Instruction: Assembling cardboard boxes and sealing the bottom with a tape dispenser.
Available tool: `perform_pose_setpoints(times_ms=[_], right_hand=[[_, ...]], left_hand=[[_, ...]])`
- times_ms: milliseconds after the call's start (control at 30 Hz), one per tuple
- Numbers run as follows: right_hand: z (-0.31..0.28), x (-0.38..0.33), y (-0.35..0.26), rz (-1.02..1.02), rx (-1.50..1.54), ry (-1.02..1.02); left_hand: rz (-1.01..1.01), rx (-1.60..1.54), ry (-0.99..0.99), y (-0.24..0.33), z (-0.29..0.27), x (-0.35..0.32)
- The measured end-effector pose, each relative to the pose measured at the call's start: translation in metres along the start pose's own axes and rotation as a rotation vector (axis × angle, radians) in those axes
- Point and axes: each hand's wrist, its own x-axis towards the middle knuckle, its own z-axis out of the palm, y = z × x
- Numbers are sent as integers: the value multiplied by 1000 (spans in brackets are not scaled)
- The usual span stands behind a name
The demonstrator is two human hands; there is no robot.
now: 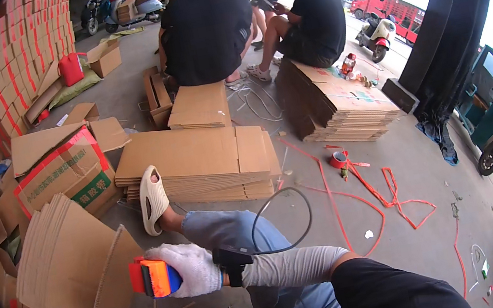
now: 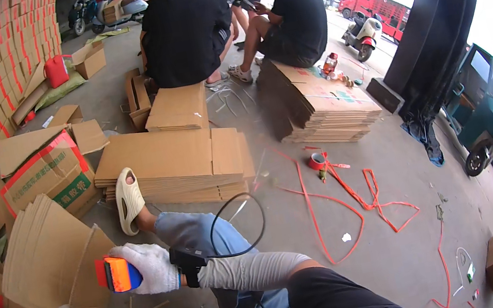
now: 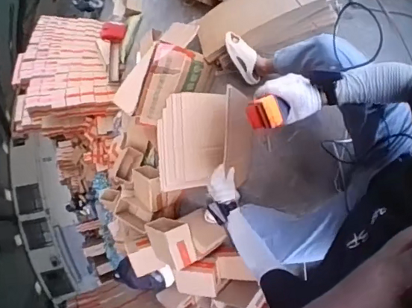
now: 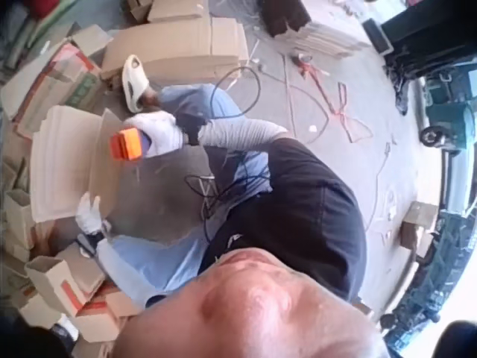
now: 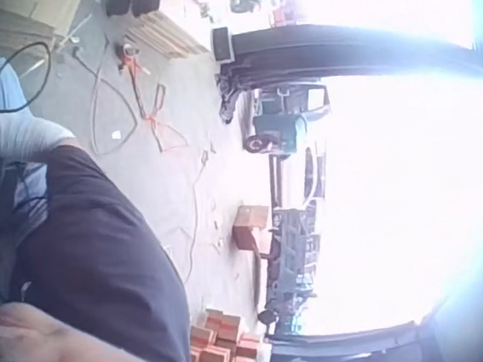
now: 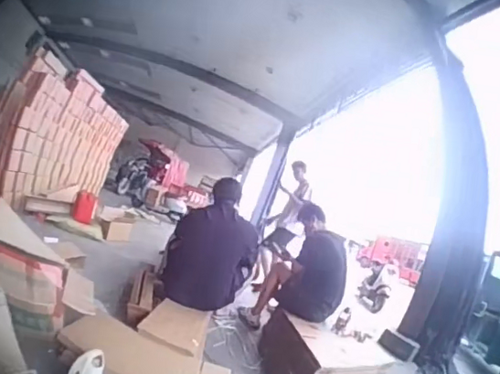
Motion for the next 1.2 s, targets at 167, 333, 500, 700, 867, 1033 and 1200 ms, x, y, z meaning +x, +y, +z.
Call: perform_pose_setpoints(times_ms=[167,333,500,700,867,1033,1200], right_hand=[[19,-13,-2,-331,-188,-90],[33,-9,17,4,-31,-531],[31,-5,15,79,32,-676],[39,-22,5,64,-32,-640],[39,-20,3,-284,-164,-473],[41,-32,2,-304,-334,-451],[30,-21,21,225,-185,-169]], left_hand=[[189,150,-87,83,-31,-107],[35,237,168,131,-5,-100],[-644,291,473,152,57,-117],[-1004,-901,1235,182,66,-110],[-896,-1271,1297,171,81,-118],[-901,-1337,1153,176,77,-136],[-730,-612,440,151,33,-164]])
